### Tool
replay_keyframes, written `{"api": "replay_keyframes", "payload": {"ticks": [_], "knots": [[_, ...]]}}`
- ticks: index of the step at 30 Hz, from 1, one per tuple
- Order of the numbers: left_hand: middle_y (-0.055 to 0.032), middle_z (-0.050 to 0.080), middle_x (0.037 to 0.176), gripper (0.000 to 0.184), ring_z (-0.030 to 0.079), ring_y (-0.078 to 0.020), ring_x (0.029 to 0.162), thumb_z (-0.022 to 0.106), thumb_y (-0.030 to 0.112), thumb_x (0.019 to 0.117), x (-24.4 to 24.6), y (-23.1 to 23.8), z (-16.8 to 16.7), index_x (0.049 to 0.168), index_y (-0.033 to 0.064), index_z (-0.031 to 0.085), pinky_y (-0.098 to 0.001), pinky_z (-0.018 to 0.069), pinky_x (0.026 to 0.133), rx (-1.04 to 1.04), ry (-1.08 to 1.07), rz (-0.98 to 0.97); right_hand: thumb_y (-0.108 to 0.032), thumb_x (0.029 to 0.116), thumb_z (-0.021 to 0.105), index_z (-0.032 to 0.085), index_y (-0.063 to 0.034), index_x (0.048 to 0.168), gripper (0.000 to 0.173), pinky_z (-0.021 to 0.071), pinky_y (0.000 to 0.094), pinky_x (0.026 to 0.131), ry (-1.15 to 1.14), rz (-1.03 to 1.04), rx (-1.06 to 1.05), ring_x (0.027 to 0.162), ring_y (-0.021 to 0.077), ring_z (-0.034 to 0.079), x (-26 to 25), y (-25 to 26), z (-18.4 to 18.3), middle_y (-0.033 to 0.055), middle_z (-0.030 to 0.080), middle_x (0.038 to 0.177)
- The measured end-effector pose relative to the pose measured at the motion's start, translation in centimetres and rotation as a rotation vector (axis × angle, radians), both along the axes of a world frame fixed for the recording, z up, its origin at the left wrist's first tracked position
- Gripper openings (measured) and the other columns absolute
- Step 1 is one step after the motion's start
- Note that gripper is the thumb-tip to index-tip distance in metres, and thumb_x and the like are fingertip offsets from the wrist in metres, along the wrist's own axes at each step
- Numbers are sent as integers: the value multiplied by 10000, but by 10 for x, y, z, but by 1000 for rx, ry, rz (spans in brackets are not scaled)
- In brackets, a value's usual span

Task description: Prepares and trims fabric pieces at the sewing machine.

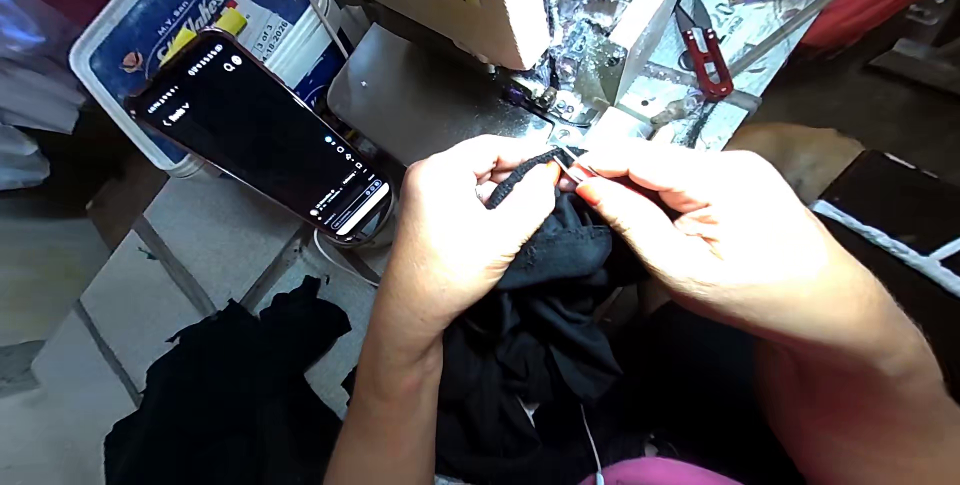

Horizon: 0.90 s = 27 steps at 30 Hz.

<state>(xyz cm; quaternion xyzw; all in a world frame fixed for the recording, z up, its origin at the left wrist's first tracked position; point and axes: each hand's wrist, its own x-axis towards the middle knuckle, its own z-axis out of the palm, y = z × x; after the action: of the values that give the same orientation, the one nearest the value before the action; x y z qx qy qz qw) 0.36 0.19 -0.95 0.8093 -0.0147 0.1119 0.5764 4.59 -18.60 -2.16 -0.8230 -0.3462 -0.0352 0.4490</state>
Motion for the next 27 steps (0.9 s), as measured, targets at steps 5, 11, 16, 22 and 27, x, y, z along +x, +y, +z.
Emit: {"api": "replay_keyframes", "payload": {"ticks": [5,11,16,22,27], "knots": [[48,691,767,110,626,21,630,709,-12,871,0,-1,0,962,47,725,-119,529,572,30,4,10,-185,1029,545,739,-101,1057,213,437,39,674,14,-20,7,765,-137,566,-1,2,0,-92,673,845],[57,687,760,86,633,28,645,711,5,874,0,-2,0,938,62,713,-118,530,581,56,-6,19,-196,1029,541,744,-102,1071,228,439,65,663,-10,-48,-25,766,-111,577,-2,4,2,-77,680,842],[66,674,746,73,618,38,625,713,15,872,0,-2,0,922,68,708,-108,518,566,80,-12,27,-188,1025,540,741,-103,1062,220,430,92,641,-37,-76,-27,752,-87,573,-5,6,0,-72,665,821],[70,674,757,71,621,44,642,702,20,878,0,-2,0,930,69,705,-105,518,582,80,-17,21,-182,1024,556,747,-81,1068,220,437,112,645,-66,-114,-12,761,-62,592,-9,9,-3,-43,689,834],[56,680,758,87,623,36,641,698,2,879,1,-2,-2,955,40,716,-109,521,580,55,-34,25,-192,1022,553,753,-96,1061,225,436,117,640,-69,-98,-26,755,-64,589,-7,7,-2,-55,686,827]]}}
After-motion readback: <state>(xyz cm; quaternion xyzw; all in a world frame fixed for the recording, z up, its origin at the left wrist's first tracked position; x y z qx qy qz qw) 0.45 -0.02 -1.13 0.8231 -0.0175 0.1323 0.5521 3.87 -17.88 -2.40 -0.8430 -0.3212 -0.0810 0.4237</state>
